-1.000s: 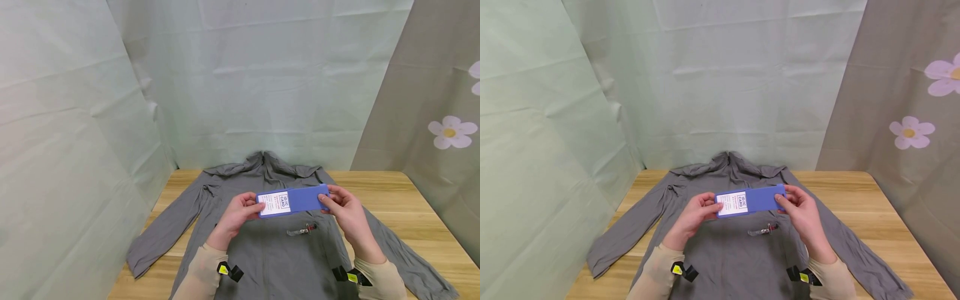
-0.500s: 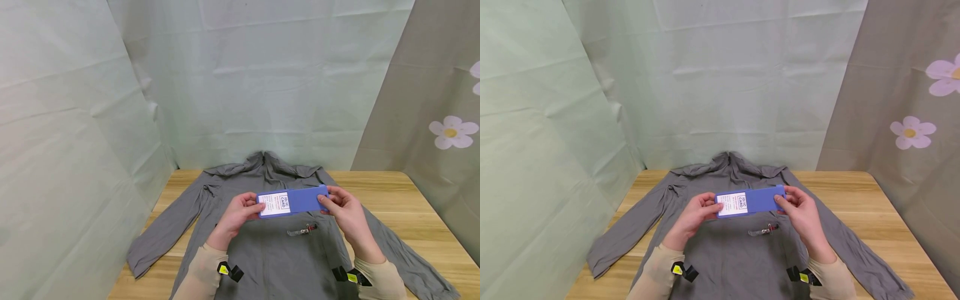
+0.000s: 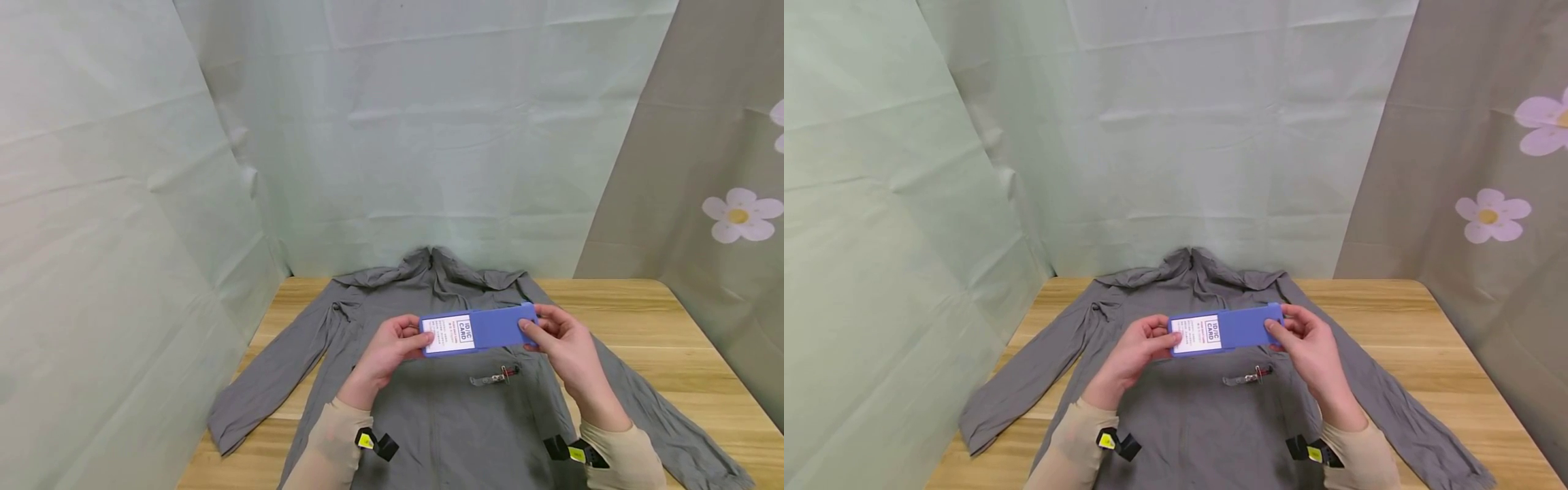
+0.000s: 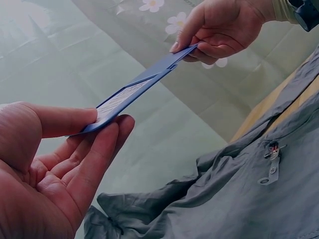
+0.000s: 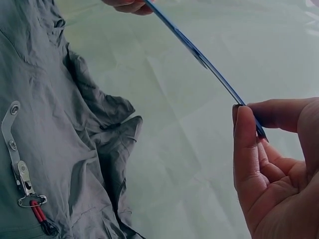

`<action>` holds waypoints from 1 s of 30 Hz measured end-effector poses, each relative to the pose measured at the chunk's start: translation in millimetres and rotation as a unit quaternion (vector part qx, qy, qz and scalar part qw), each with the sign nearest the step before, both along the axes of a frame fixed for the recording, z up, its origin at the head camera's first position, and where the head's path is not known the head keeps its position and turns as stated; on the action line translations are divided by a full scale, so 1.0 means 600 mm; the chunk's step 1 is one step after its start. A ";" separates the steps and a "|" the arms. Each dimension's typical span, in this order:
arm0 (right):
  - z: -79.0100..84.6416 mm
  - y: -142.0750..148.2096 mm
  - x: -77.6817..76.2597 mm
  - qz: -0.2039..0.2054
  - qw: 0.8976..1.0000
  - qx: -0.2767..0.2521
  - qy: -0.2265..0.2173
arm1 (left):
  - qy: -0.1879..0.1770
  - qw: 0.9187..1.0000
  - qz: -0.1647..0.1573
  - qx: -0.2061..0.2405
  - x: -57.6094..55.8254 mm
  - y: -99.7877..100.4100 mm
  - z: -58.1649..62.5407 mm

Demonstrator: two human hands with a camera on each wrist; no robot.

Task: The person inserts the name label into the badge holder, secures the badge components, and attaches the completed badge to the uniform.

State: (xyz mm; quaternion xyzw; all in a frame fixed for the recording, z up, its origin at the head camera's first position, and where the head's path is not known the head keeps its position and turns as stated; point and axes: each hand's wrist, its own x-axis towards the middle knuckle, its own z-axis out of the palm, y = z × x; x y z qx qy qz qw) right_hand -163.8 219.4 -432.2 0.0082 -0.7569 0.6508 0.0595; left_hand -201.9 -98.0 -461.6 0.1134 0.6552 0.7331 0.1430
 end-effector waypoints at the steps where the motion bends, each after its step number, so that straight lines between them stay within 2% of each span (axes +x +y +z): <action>1: 0.000 0.001 0.000 0.000 1.000 0.002 -0.001 | 0.000 1.000 0.000 0.000 0.000 0.000 0.000; 12: -0.001 0.003 0.000 0.006 1.000 0.009 -0.007 | -0.001 1.000 0.000 -0.001 0.000 0.000 0.002; 23: -0.002 -0.008 -0.001 0.014 1.000 -0.013 -0.007 | -0.002 1.000 -0.004 -0.004 0.001 0.001 0.003; 30: -0.008 -0.009 -0.003 0.026 1.000 0.009 -0.009 | -0.002 1.000 -0.003 -0.002 0.000 0.001 -0.002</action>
